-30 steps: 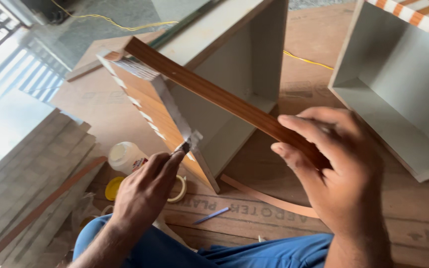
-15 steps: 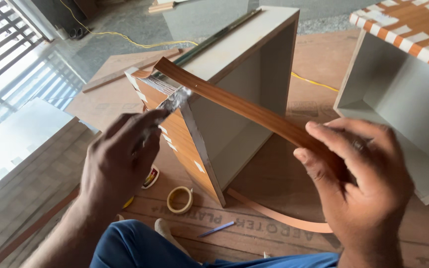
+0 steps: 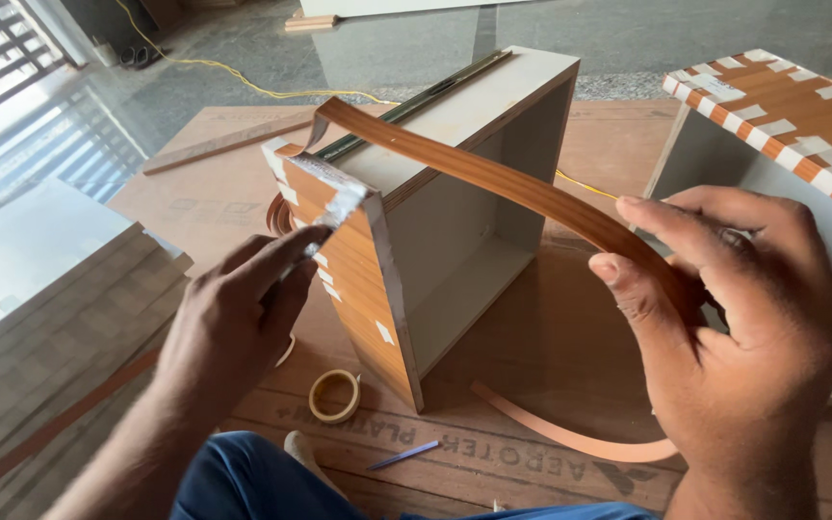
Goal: The person applies glue to the edge of a wooden box using a brush, then presses a strip of edge banding onto the glued surface. They smooth the banding with their fingers and use masking tape to secure it in place.
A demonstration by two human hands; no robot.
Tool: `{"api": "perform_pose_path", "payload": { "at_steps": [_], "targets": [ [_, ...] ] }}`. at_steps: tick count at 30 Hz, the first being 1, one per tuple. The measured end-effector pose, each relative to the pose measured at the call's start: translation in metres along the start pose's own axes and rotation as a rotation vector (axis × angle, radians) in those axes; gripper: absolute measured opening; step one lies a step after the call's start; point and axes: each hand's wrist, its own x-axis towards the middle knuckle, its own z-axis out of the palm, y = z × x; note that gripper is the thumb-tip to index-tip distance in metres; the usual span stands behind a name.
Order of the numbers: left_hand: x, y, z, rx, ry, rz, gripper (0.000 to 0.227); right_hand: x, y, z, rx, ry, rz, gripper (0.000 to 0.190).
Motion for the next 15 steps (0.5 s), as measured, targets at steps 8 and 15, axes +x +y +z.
{"api": "perform_pose_path", "payload": {
  "at_steps": [8,15],
  "targets": [
    [0.027,-0.015,-0.027,0.071,0.020,-0.101,0.026,0.006,-0.017,0.000,-0.009,-0.029,-0.025,0.033],
    [0.015,0.002,-0.021,-0.094,-0.038,0.041,0.028,0.014,-0.028,-0.004,-0.062,-0.039,-0.026,0.033]
  ]
}}
